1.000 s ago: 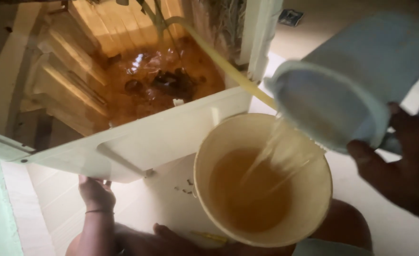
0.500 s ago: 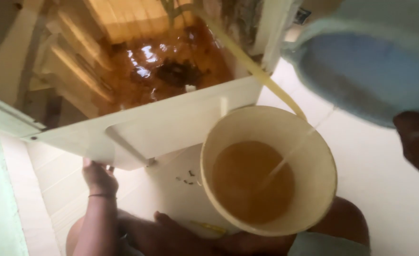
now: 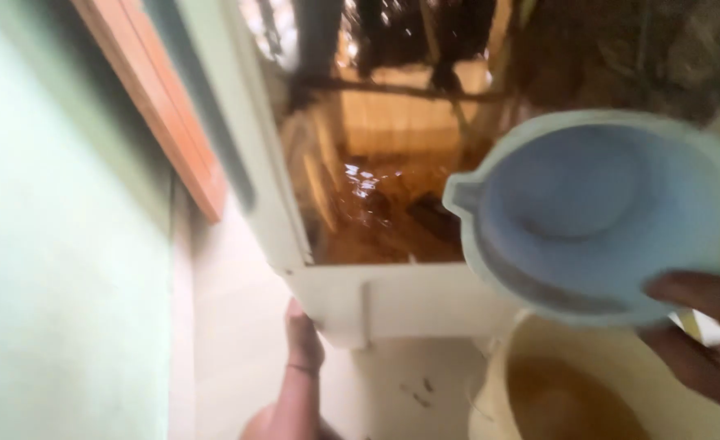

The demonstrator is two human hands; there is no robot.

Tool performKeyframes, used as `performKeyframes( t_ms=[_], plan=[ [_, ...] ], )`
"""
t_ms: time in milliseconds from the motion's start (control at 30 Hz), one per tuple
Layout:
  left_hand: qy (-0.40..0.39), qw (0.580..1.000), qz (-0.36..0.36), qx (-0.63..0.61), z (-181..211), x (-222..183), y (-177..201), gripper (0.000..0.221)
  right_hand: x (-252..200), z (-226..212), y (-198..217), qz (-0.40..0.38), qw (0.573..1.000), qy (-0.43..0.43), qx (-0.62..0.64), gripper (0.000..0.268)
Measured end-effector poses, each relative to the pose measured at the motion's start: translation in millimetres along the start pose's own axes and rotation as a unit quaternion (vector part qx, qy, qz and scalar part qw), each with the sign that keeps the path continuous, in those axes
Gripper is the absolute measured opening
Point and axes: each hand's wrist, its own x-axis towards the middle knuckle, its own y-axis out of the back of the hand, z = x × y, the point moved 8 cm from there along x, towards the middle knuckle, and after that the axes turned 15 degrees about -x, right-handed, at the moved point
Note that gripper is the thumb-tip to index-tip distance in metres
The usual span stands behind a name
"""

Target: The recorder fills an evaporative air cooler with water using a bucket and a smaller scoop.

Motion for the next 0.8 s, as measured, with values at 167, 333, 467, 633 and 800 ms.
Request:
performKeyframes(
  t_ms=[167,333,467,633,800],
  plan=[
    [0.063,0.998,-0.017,-0.002,36.2,-5.9,-42.1,0.047,170.4,-95.5,19.0,-0.035,0.999,0.023,-0.001,0.050],
    [0.057,0.997,-0.055,0.002,27.9,12.8,-35.6,0.047,233.6,-120.3,-60.0,-0.169,0.980,-0.012,0.101,0.044],
    [0.063,0.996,-0.059,0.036,1.1,32.9,-7.9,0.044,275.9,-128.1,-130.0,-0.291,0.952,-0.026,0.094,0.044],
    [0.055,0.997,-0.052,-0.003,-17.6,47.1,8.3,0.041,291.5,-132.2,-197.7,-0.387,0.919,0.039,0.070,0.046],
    [0.024,0.999,-0.029,0.007,-25.6,-3.1,44.4,0.033,285.7,-134.6,-232.6,-0.456,0.880,0.125,0.050,0.049]
  ],
)
